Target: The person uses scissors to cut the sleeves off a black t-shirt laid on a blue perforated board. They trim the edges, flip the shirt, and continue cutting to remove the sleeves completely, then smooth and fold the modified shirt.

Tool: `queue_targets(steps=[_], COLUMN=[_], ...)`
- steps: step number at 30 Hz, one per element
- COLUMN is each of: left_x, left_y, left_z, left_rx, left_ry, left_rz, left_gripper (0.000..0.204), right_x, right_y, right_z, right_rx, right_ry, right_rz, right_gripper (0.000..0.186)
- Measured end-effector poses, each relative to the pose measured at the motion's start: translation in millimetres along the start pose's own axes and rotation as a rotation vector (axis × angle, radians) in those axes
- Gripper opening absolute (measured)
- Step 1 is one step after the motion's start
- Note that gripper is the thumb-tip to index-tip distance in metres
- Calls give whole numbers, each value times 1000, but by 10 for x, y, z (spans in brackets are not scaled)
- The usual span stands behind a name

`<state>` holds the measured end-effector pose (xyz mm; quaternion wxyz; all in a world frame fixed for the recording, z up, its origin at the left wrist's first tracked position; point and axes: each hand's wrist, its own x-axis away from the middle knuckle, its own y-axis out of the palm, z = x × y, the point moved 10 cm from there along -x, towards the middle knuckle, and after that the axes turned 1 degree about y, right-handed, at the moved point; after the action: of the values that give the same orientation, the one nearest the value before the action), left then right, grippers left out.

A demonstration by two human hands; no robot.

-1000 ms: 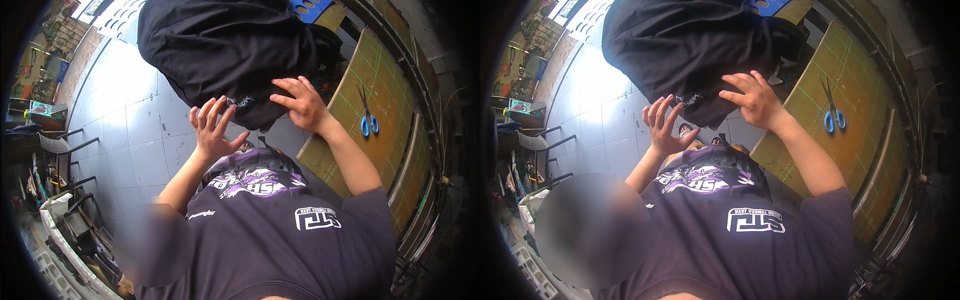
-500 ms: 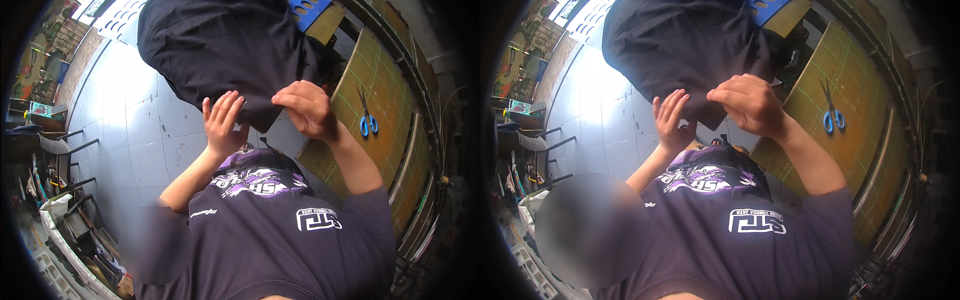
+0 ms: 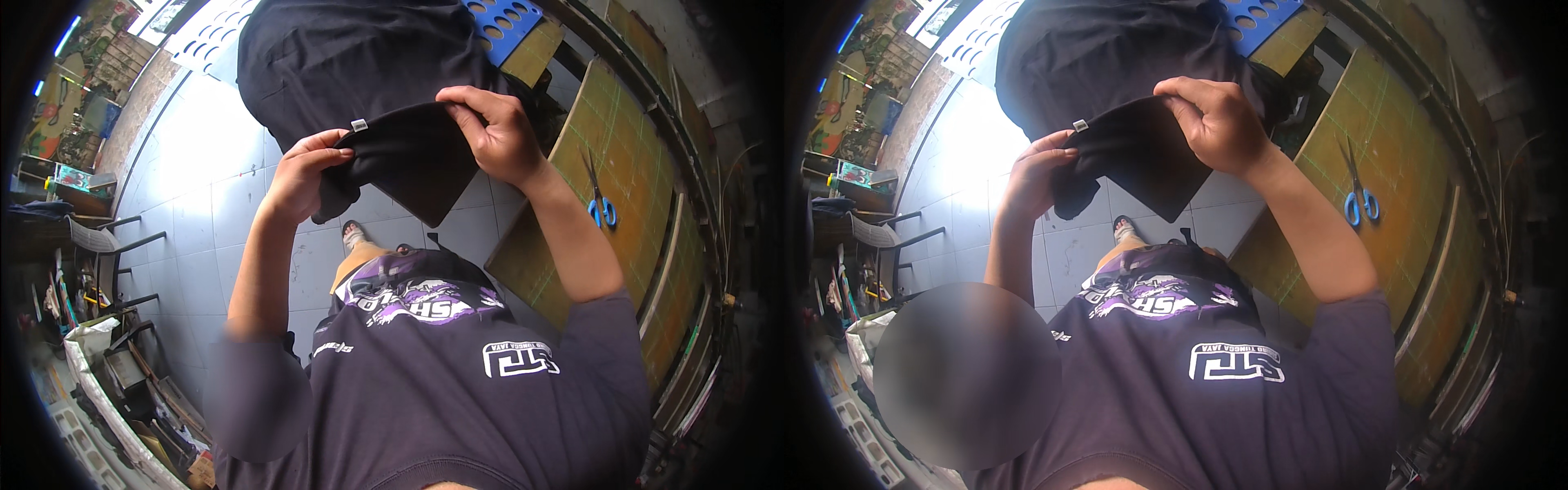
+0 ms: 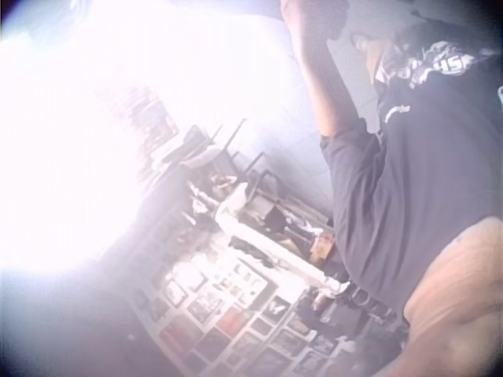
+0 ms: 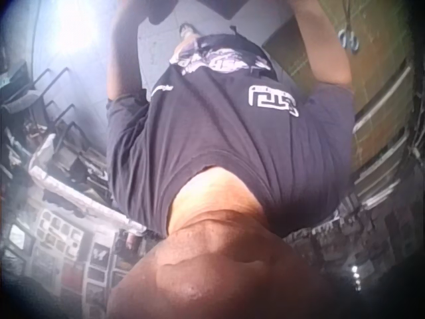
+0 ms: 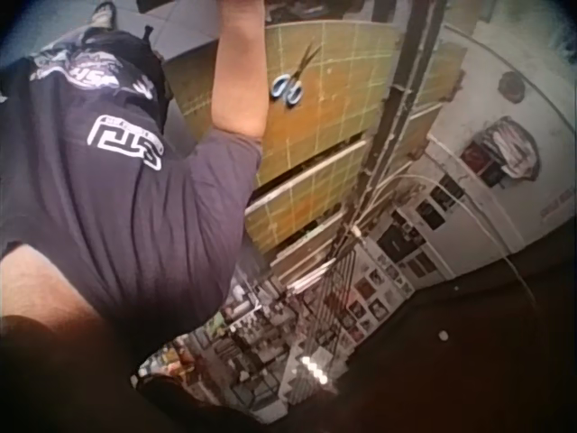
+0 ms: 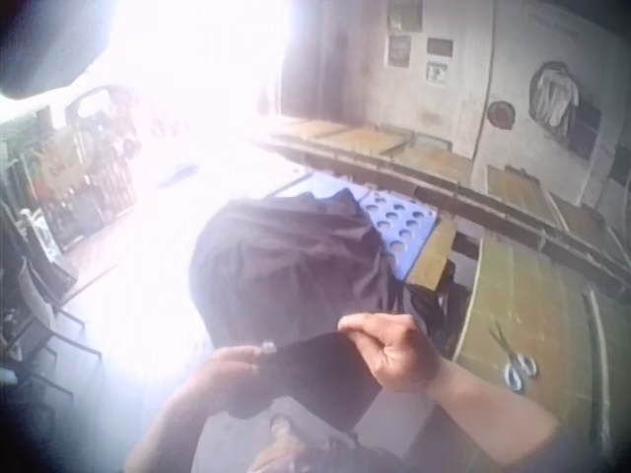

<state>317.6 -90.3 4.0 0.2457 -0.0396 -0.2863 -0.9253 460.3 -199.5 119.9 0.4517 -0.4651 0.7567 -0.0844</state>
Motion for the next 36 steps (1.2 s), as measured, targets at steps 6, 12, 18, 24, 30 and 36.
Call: queue_targets(steps=[6, 12, 18, 24, 30, 36], left_x=[62, 390, 614, 706, 906, 772], left_y=[90, 243, 215, -87, -654, -1154], left_z=[181, 453, 443, 400, 398, 335], left_rx=[-432, -1461, -1512, -1562, -1465, -384], left_ry=[153, 789, 1039, 1053, 943, 692], left_rz=[65, 505, 670, 772, 1031, 814], left_gripper=[17, 31, 41, 45, 47, 13], right_x=[-36, 82, 256, 307, 321, 214], right_y=[49, 79, 95, 186, -4, -382], right_z=[13, -230, -370, -443, -227, 80], right_rx=[1, -17, -58, 114, 489, 594], right_ry=[28, -92, -117, -141, -129, -32], right_rz=[-20, -67, -128, -296, -90, 156], right_gripper=[12, 11, 11, 26, 35, 34])
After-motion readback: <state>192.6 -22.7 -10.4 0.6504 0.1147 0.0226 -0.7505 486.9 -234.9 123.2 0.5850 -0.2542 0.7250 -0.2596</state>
